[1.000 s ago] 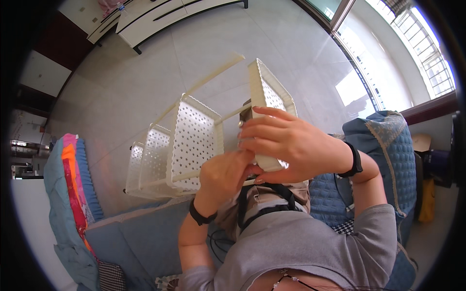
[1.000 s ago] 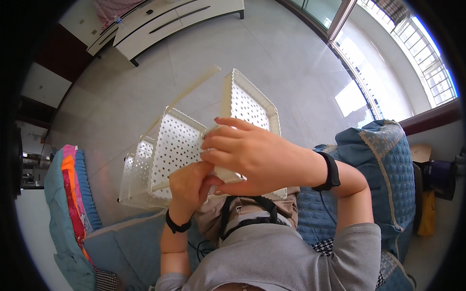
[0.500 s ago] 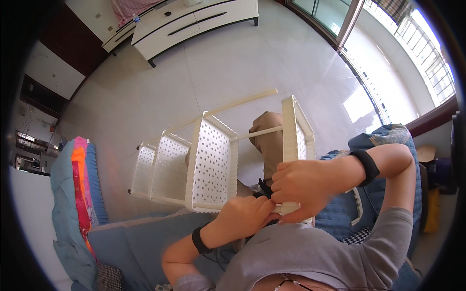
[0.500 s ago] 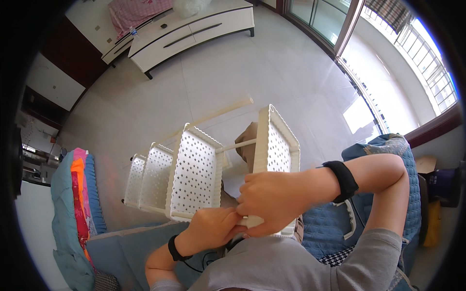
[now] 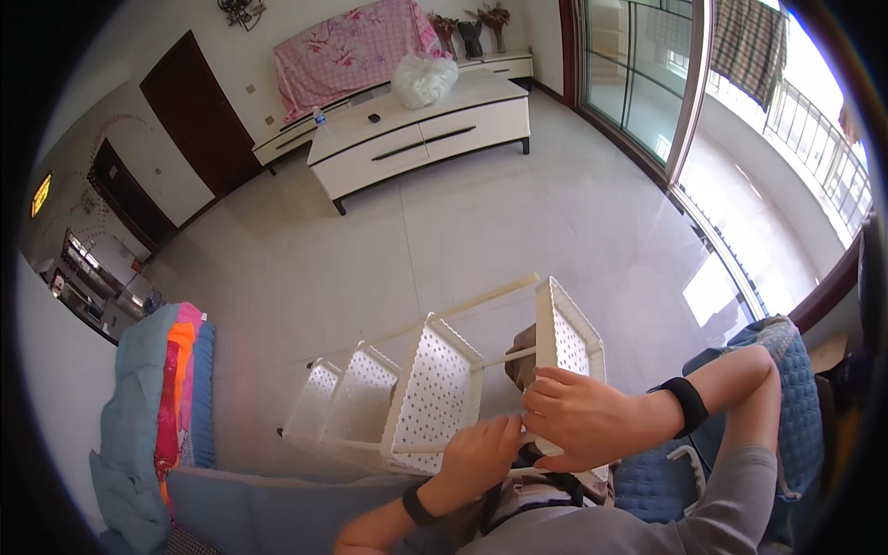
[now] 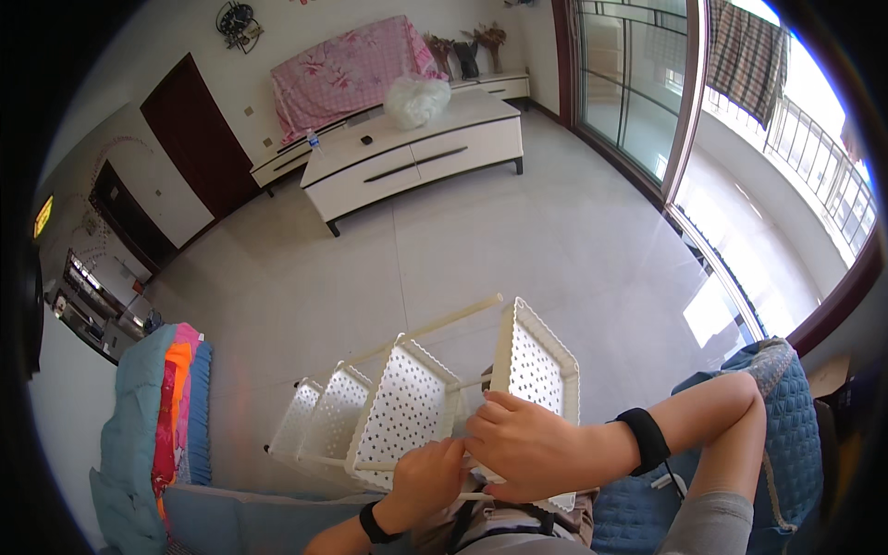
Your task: Assembling and disassembling a multi-tiered plastic storage shelf.
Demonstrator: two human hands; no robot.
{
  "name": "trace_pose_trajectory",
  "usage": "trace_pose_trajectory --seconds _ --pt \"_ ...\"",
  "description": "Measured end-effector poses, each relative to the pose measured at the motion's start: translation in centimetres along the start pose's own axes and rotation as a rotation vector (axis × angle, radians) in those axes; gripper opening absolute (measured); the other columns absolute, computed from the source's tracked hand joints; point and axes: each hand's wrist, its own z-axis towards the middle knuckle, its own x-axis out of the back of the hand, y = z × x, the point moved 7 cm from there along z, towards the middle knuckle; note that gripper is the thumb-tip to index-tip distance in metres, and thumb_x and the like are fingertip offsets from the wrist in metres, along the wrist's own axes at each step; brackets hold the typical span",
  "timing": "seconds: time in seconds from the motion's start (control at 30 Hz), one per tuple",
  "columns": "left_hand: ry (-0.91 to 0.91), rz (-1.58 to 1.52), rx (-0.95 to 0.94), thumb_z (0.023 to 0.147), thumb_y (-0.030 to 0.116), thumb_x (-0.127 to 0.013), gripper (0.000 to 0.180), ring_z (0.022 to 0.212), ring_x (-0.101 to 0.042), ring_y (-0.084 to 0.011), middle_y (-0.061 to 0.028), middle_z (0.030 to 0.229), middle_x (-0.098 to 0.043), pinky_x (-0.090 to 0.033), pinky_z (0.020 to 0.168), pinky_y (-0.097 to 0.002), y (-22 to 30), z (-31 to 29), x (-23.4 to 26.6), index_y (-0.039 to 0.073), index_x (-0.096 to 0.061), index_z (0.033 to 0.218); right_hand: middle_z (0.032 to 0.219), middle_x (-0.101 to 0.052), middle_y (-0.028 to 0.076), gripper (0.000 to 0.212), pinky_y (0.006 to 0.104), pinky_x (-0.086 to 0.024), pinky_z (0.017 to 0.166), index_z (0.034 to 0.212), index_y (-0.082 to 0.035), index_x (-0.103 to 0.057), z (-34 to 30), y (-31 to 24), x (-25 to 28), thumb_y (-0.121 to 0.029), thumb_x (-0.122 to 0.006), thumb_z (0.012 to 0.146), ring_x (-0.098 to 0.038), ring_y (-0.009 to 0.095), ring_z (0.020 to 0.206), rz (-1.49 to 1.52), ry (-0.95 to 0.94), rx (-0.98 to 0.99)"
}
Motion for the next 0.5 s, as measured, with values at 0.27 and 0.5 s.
trace_pose_trajectory --seconds 0.27,0.5 --pt "0.059 0.078 0.166 0.081 0.028 -0.071 0.032 0.053 -0.061 -0.0215 -0.0033 0.061 -0.058 -0.049 0.048 -0.0327 -2.1 2.7 -1.4 0.011 -0.06 0.106 0.132 -0.045 0.026 0.058 0.0506 -0.03 0.114 0.12 0.003 -0.048 -0.4 3.5 -0.9 -0.019 -0.07 0.071 -0.042 0.04 0.129 -0.081 0.107 -0.272" --pt "0.222 0.094 0.117 0.087 0.018 -0.065 0.02 0.061 -0.063 -0.0208 -0.0042 0.074 -0.059 -0.049 0.048 -0.0333 -5.2 4.9 -1.9 0.007 -0.057 0.101 0.129 -0.05 0.025 0.061 0.0466 -0.044 0.095 0.123 0.002 -0.047 -2.4 6.4 -2.7 -0.028 -0.074 0.077 -0.053 0.041 0.116 -0.037 0.528 -0.557"
